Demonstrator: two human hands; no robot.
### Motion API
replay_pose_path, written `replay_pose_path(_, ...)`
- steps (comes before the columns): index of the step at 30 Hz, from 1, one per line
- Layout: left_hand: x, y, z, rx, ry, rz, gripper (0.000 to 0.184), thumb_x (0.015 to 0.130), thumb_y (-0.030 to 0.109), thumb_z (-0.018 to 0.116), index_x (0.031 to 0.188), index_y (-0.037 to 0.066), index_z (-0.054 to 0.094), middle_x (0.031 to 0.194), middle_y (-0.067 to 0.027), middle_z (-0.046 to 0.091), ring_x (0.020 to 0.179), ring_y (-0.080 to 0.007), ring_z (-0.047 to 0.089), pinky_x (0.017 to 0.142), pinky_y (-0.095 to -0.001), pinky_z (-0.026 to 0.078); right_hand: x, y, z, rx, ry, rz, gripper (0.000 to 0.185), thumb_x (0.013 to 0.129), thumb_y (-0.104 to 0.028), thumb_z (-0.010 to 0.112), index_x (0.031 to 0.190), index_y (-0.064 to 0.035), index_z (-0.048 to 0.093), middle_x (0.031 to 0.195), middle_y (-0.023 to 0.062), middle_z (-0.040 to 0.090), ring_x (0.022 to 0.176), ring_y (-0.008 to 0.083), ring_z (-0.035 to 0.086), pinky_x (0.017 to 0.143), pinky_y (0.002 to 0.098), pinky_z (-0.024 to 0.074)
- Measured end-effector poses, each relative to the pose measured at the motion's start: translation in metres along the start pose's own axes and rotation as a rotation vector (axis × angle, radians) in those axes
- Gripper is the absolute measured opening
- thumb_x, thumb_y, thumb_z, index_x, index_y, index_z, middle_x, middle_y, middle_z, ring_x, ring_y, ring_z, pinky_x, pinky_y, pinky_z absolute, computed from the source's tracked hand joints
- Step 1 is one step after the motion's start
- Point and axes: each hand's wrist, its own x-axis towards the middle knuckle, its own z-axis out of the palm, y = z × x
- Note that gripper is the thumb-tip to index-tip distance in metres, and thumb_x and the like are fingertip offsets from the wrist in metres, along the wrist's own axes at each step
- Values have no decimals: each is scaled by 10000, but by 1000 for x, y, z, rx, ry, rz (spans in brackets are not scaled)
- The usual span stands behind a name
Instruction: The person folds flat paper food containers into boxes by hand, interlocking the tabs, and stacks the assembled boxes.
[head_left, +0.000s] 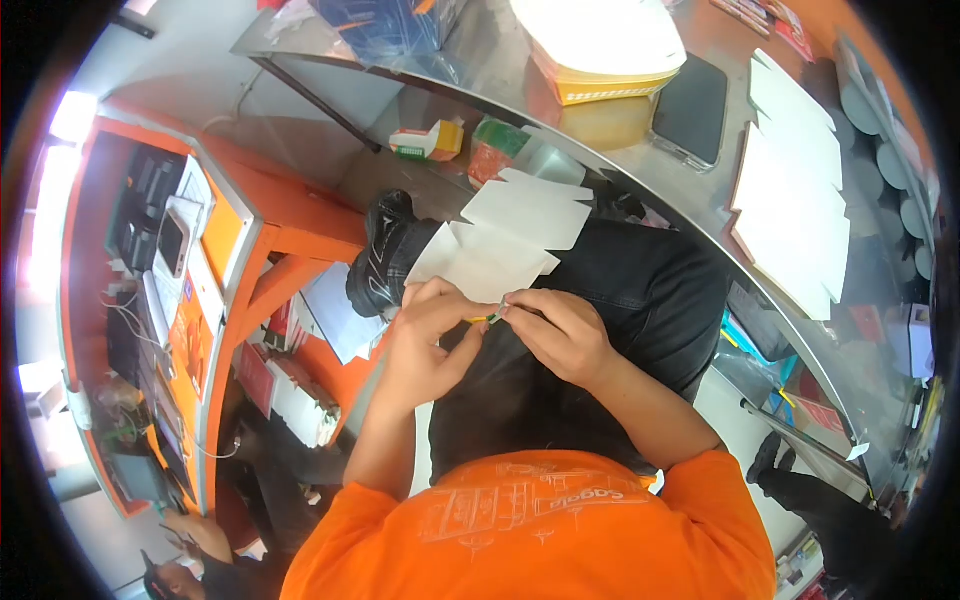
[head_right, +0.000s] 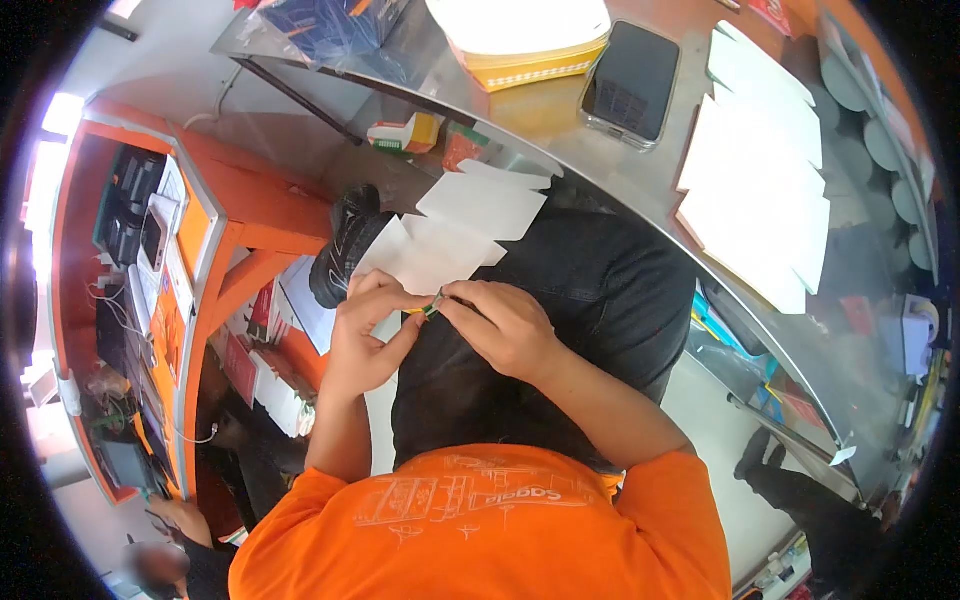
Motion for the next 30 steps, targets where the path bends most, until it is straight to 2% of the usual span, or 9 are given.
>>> replay_pose_path(5, 2, 13, -5, 74, -87, 39, 269, 776, 31, 838, 1035, 94, 808, 849, -25, 697, 869, -207, 618, 910, -363, 375, 2, 12, -3, 191, 26, 5, 198, 855, -32, 803, 1042, -37, 736, 1034, 119, 741, 815, 277, 740, 701, 367, 599)
replay_pose_path(8, 2, 23, -5, 186, -127, 15, 263, 772, 88, 883, 1019, 114, 799, 876, -12, 694, 899, -195, 623, 908, -374, 340, -4, 5, -7, 345, -149, 239, 225, 871, -53, 828, 1065, -54, 715, 987, 109, 743, 798, 287, 739, 697, 384, 597)
replay_pose_path(9, -2, 17, 1, 212, -108, 10, 263, 770, 102, 892, 1014, 119, 796, 886, -8, 693, 907, -191, 623, 906, -376, 330, -7, 6, -3, 355, -134, 220, 304, 903, -20, 800, 1184, -62, 693, 1040, 119, 732, 773, 255, 733, 677, 352, 586)
replay_pose_path(13, -6, 13, -3, 200, 77, 19, 189, 774, 87, 885, 933, 107, 785, 914, -5, 698, 909, -195, 623, 933, -375, 330, 0, -7, -8, 392, 51, 356, 385, 936, 70, 716, 1301, -34, 651, 1214, 131, 663, 743, 126, 689, 652, 261, 550)
replay_pose_path(18, -13, 17, -27, 252, 185, 20, 115, 807, 49, 850, 881, 103, 780, 931, -14, 709, 941, -215, 651, 1013, -417, 334, -3, 10, -10, 411, 460, 640, 277, 936, 88, 709, 1190, 3, 642, 1230, 122, 615, 728, 80, 648, 629, 225, 518)
replay_pose_path(20, -18, 22, -28, 211, 214, 24, 111, 827, 26, 823, 895, 79, 753, 938, -37, 716, 938, -220, 647, 1012, -396, 359, 0, 11, -17, 388, 373, 668, 313, 932, 77, 731, 1226, -4, 659, 1260, 120, 605, 769, 79, 665, 643, 226, 526)
replay_pose_path(26, -40, 3, -30, -316, 62, -82, 142, 912, -52, 715, 1020, 26, 666, 1039, -88, 716, 984, -186, 633, 942, -346, 458, 6, 2, -14, 193, 159, 198, 344, 890, 36, 811, 1218, -16, 720, 1370, 144, 587, 811, 138, 689, 687, 275, 569)
replay_pose_path(27, -43, -6, -33, -312, -6, -26, 150, 942, -70, 681, 1055, 22, 642, 1087, -97, 710, 1008, -156, 627, 925, -319, 471, 6, 1, -11, 168, 155, 180, 319, 879, 14, 831, 1181, -16, 732, 1320, 135, 594, 782, 145, 676, 685, 284, 573)
replay_pose_path(30, -46, 1, -34, -409, -19, -126, 161, 925, -96, 685, 1032, 19, 649, 1044, -96, 724, 978, -216, 691, 904, -337, 525, 5, -8, -3, 229, 140, 257, 342, 877, 13, 833, 1199, -14, 719, 1259, 118, 598, 761, 145, 660, 671, 285, 564)
